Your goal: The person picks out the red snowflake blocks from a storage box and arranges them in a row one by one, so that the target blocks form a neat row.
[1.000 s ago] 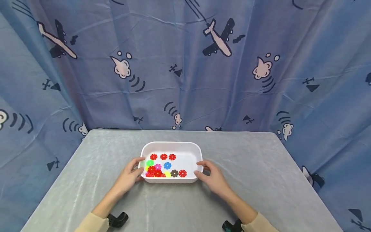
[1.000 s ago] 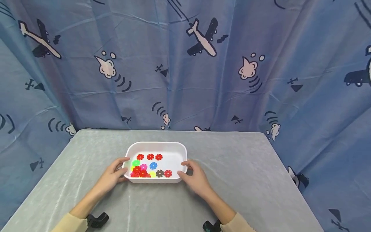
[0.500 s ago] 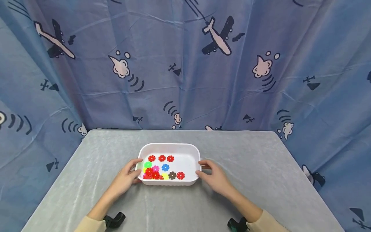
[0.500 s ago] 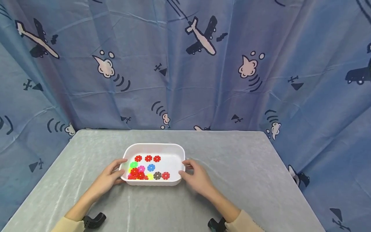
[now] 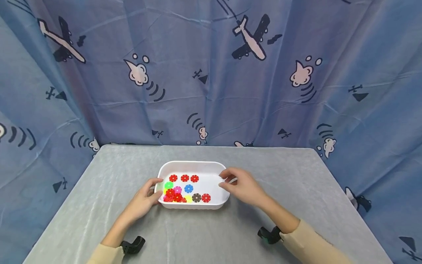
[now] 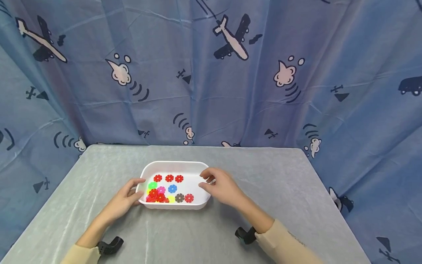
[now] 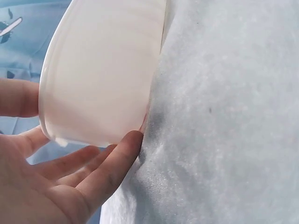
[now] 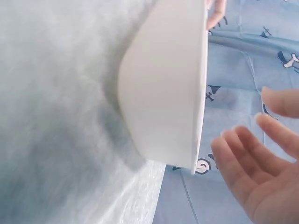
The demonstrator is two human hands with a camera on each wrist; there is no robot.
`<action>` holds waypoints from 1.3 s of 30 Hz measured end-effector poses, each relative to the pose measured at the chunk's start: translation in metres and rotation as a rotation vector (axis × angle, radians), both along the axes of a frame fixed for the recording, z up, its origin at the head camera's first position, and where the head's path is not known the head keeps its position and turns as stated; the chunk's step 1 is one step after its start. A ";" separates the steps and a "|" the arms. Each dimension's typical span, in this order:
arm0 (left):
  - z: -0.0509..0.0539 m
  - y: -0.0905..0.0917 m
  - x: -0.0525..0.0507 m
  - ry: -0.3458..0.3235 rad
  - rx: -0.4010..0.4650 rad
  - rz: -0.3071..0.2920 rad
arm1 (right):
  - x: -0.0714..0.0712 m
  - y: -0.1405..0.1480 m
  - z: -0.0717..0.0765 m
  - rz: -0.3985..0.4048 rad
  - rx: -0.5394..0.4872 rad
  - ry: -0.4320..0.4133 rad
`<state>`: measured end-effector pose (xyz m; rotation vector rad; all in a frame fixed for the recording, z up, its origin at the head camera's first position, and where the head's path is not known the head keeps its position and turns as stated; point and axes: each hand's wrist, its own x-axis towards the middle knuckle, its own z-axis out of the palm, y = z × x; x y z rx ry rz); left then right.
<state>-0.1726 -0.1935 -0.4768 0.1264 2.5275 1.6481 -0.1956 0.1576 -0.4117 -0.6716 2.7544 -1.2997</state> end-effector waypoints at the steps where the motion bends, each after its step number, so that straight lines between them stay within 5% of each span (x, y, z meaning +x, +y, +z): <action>1: 0.000 0.000 0.000 0.001 -0.005 -0.003 | -0.002 -0.002 0.001 0.019 0.002 -0.008; 11: 0.004 0.000 0.001 0.012 0.011 0.006 | -0.022 -0.023 -0.008 0.236 0.097 -0.080; 19: 0.003 0.001 0.000 0.008 -0.002 0.020 | -0.040 -0.041 -0.017 0.321 0.205 -0.132; 31: 0.002 0.001 0.000 0.018 0.053 -0.012 | -0.053 -0.064 -0.029 0.337 0.454 -0.194; 39: -0.002 0.000 0.001 0.017 0.034 0.008 | -0.052 -0.070 -0.043 0.347 0.520 -0.188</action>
